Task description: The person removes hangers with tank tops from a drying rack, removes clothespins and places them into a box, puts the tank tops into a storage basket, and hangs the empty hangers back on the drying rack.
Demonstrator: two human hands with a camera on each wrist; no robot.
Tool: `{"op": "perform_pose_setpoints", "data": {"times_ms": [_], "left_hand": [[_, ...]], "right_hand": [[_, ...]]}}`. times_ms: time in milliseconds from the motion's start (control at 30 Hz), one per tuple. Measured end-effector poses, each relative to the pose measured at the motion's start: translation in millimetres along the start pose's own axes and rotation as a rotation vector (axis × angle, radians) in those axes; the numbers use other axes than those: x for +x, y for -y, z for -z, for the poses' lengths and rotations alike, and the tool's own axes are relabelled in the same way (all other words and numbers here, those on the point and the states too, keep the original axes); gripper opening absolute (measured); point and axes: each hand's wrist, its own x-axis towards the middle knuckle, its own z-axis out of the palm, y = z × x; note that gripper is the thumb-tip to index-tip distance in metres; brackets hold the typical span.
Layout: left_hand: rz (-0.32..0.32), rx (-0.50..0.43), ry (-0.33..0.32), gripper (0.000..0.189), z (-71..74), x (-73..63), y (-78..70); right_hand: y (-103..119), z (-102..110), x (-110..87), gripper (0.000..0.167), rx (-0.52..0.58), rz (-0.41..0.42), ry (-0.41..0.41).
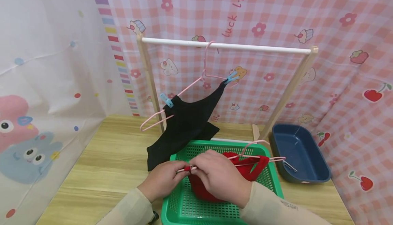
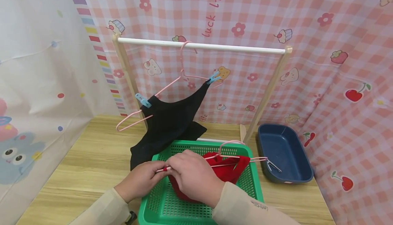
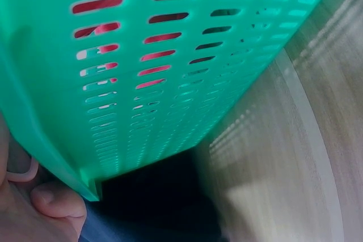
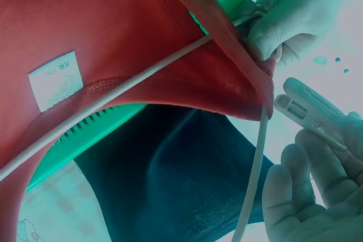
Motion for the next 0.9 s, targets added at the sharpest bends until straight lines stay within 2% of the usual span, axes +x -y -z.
{"op": "perform_pose_setpoints", "data": {"times_ms": [367,900], "left_hand": [[0.026,0.008,0.018,0.013,-1.2,1.8,1.3],[0.06,-0.016,0.039,0.017,0.2,2.3,-1.4]], "right_hand": [[-2.7,8.8,-9.2,0.018,-0.001,-0.03,-0.059],[-13.3,19.7,-29.9,0.034,-0.016,-0.163,-0.087]]}}
